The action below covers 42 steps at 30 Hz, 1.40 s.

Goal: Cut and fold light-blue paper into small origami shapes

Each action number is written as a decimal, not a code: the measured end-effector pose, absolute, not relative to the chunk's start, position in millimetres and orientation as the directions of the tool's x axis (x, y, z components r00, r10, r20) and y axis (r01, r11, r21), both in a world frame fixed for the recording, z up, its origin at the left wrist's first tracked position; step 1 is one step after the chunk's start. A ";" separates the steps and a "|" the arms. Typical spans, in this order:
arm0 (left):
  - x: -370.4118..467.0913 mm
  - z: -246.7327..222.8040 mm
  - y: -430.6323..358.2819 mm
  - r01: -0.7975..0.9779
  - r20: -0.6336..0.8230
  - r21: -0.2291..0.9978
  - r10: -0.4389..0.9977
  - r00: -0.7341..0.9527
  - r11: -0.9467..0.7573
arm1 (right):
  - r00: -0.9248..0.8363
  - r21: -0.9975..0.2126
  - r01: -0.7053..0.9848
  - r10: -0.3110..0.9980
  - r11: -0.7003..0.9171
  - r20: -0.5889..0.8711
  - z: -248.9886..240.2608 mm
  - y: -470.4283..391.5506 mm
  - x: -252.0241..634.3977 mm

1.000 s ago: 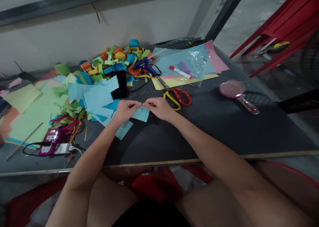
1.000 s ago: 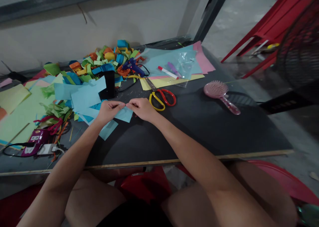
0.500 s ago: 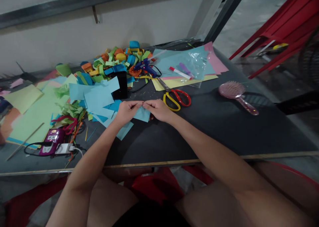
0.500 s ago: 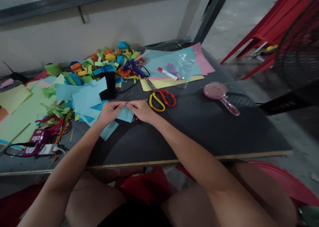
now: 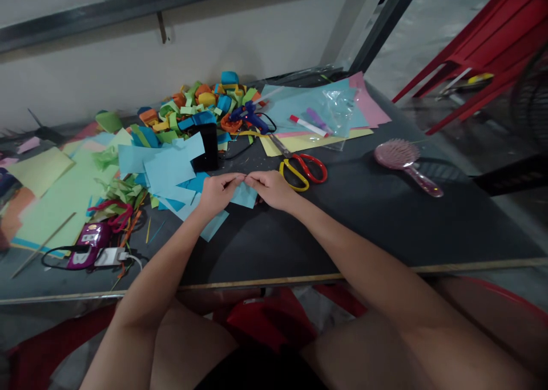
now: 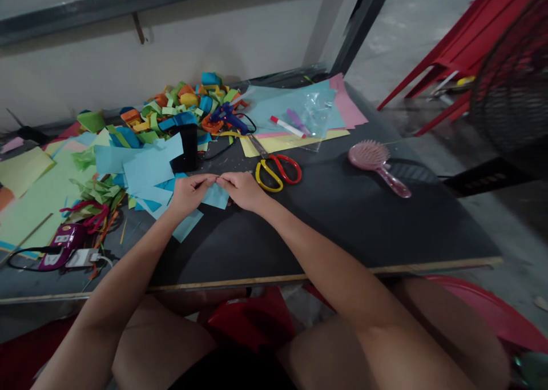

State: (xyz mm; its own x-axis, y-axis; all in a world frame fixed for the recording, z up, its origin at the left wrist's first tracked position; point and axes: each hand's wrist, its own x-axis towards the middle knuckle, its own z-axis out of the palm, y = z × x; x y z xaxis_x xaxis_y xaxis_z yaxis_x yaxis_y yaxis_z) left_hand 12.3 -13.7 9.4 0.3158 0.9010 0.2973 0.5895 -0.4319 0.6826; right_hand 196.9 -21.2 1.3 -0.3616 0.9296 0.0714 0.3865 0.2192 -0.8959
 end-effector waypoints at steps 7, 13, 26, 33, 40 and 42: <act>10.2 5.7 -11.9 0.519 0.329 0.731 0.896 0.300 -0.442 | -0.346 -0.923 0.296 0.928 0.245 0.135 1.9 -22.4 195.7; 10.1 9.0 -12.3 0.508 0.271 0.772 0.921 0.280 -0.381 | -0.424 -0.990 0.142 0.903 -0.010 -0.070 2.9 -19.9 196.9; 2.4 5.3 -1.3 0.305 0.074 0.936 0.944 0.321 -0.177 | -0.278 -0.996 -0.007 0.957 -0.089 -0.084 0.3 -15.9 196.2; 3.5 3.6 -0.1 0.302 0.143 0.936 0.978 0.150 -0.183 | -0.359 -0.999 0.051 0.933 -0.012 -0.029 -0.3 -16.5 197.9; 11.2 2.8 -5.6 0.196 -0.006 0.979 0.960 0.278 -0.051 | -0.227 -0.998 -0.017 0.972 0.064 0.066 0.3 -16.6 196.2; 12.6 1.7 -6.5 0.226 -0.001 0.972 0.961 0.275 -0.063 | -0.225 -0.998 -0.006 0.972 0.069 0.068 -0.9 -16.3 197.4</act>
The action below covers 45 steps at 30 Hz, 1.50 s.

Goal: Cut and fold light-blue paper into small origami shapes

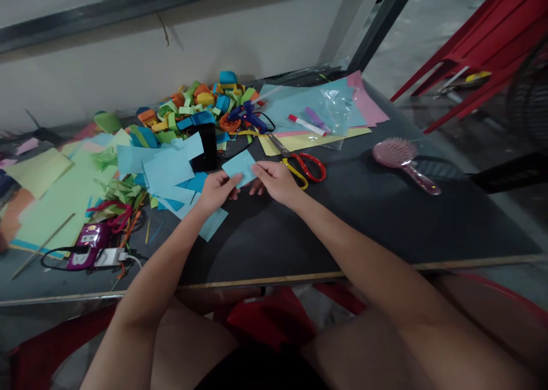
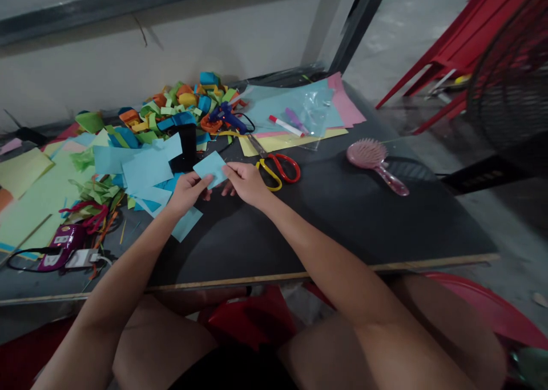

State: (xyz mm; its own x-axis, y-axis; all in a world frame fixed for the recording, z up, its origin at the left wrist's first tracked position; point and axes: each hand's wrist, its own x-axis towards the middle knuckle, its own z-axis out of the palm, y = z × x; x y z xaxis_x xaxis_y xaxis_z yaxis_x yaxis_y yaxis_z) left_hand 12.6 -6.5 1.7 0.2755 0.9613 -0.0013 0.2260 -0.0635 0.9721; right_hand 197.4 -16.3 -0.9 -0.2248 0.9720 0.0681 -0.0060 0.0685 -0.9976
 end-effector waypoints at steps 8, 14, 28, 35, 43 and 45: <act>6.5 -2.8 -3.5 0.392 0.120 0.900 0.972 0.200 -0.191 | -0.254 -0.989 0.133 0.967 0.064 0.029 -2.7 -18.5 199.8; 8.5 2.5 -7.3 0.445 0.137 0.869 0.970 0.203 -0.215 | -0.256 -0.987 0.152 0.967 0.055 0.014 -1.2 -19.6 199.1; 8.6 3.8 -6.9 0.486 0.217 0.822 0.953 0.212 -0.295 | -0.293 -0.990 0.137 0.956 0.039 -0.003 1.1 -20.7 198.9; 7.2 1.0 -4.6 0.367 0.196 0.893 0.958 0.208 -0.262 | -0.326 -0.999 0.034 0.945 0.008 -0.003 7.2 -20.7 198.5; 5.6 5.9 -6.0 0.366 0.162 0.897 0.955 0.248 -0.247 | -0.271 -0.998 -0.001 0.961 -0.061 -0.058 4.4 -19.5 199.3; 6.0 6.7 -6.6 0.371 0.169 0.892 0.952 0.256 -0.258 | -0.264 -0.999 0.013 0.964 -0.031 -0.033 3.0 -18.7 199.5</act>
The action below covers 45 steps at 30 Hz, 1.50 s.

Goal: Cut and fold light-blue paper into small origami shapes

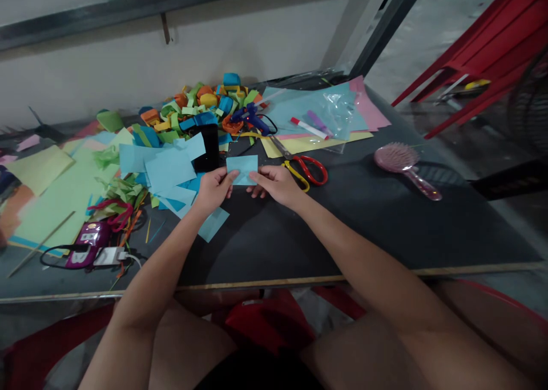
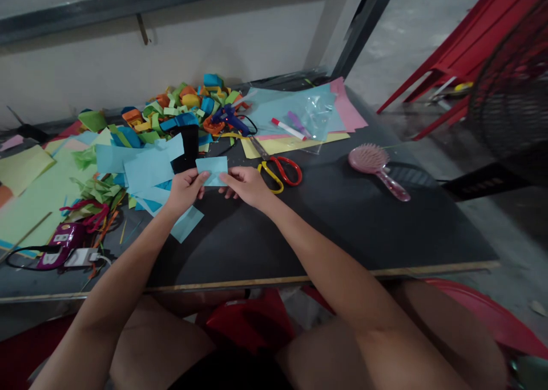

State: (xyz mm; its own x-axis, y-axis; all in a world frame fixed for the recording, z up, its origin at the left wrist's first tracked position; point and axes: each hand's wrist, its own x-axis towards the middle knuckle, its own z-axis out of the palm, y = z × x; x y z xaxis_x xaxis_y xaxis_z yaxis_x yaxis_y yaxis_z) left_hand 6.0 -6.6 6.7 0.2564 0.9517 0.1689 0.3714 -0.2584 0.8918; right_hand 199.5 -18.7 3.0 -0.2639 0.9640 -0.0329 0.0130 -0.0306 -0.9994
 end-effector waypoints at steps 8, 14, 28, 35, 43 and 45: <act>8.7 6.8 -7.2 0.395 0.148 0.889 0.961 0.233 -0.233 | -0.225 -0.997 0.071 0.974 0.017 0.000 1.1 -19.1 200.6; 9.1 3.7 -6.2 0.400 0.152 0.883 0.957 0.247 -0.244 | -0.222 -0.995 0.097 0.975 0.029 0.007 -0.1 -20.1 201.0; 5.8 0.1 -4.1 0.433 0.176 0.861 0.954 0.243 -0.269 | -0.244 -0.988 0.139 0.969 0.062 0.027 4.2 -20.7 200.9; 8.0 3.6 -6.7 0.415 0.172 0.872 0.957 0.235 -0.258 | -0.221 -0.999 0.032 0.975 0.010 0.002 3.8 -20.2 200.0; 6.6 5.0 -6.9 0.481 0.252 0.809 0.938 0.237 -0.339 | -0.209 -0.996 0.064 0.977 0.056 0.041 2.4 -17.4 199.3; 5.8 4.3 -6.4 0.481 0.283 0.803 0.935 0.212 -0.352 | -0.230 -0.997 0.072 0.973 0.042 0.024 4.2 -18.5 199.0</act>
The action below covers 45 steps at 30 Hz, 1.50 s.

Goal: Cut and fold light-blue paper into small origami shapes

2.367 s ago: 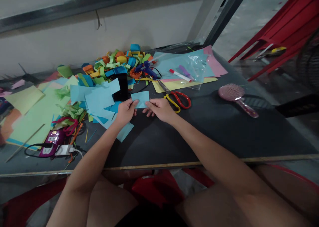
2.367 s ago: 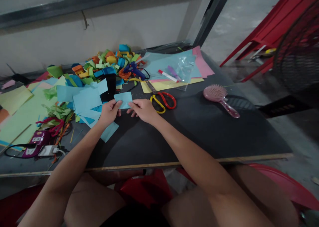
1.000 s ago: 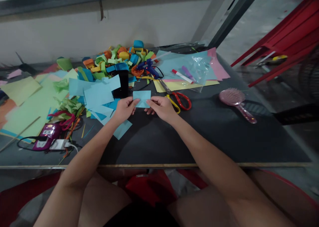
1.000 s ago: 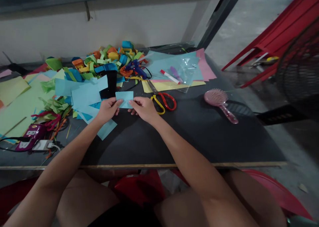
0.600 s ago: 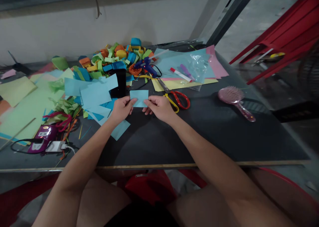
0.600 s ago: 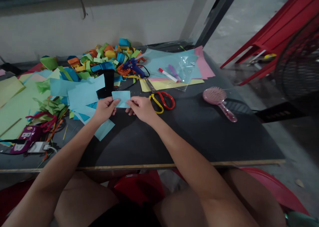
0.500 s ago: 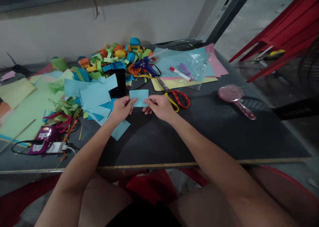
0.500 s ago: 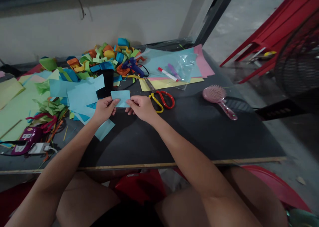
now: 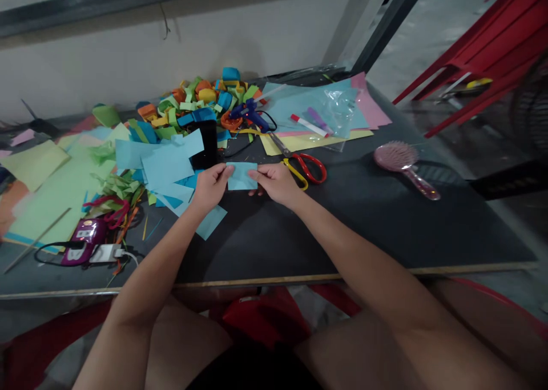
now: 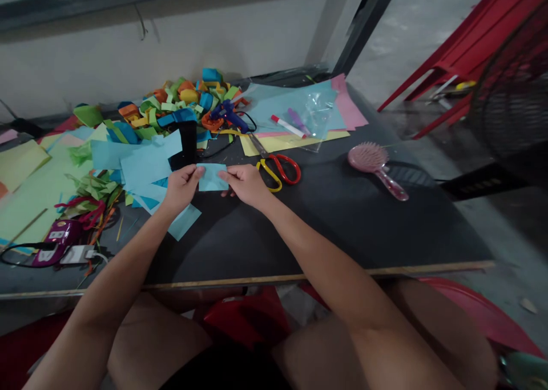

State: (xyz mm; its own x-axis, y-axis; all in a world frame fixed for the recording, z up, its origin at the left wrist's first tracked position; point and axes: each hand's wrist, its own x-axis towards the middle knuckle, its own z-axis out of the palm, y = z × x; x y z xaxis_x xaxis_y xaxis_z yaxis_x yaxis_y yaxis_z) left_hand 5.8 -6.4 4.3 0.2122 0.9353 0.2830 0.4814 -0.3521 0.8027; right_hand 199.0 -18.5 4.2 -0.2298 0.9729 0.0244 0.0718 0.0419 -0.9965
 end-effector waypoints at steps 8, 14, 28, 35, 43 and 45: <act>6.9 5.2 -6.9 0.348 0.261 0.890 0.955 0.144 -0.296 | -0.292 -0.982 0.180 0.957 0.059 0.004 4.8 -18.7 202.7; 9.6 4.2 -4.6 0.265 0.064 0.951 0.939 0.338 -0.160 | -0.173 -0.995 0.088 0.984 0.051 0.035 2.7 -16.9 204.0; -3.6 4.5 -3.9 0.663 0.634 0.142 0.582 0.509 -0.735 | -0.177 -0.999 0.031 0.983 -0.035 -0.039 1.5 -15.2 200.7; -6.5 9.8 -6.6 0.575 0.675 -0.208 0.309 0.670 -0.791 | -0.234 -0.972 -0.063 0.950 -0.225 -0.204 7.6 -15.5 199.3; -9.9 17.1 -12.0 0.587 0.566 -0.061 0.456 0.687 -0.808 | -0.031 -0.974 0.063 0.975 -0.216 -0.219 5.2 -15.8 199.5; -7.2 16.6 -12.2 0.601 0.594 -0.068 0.452 0.665 -0.796 | 0.132 -0.952 0.273 0.975 0.137 0.178 4.1 -17.6 201.1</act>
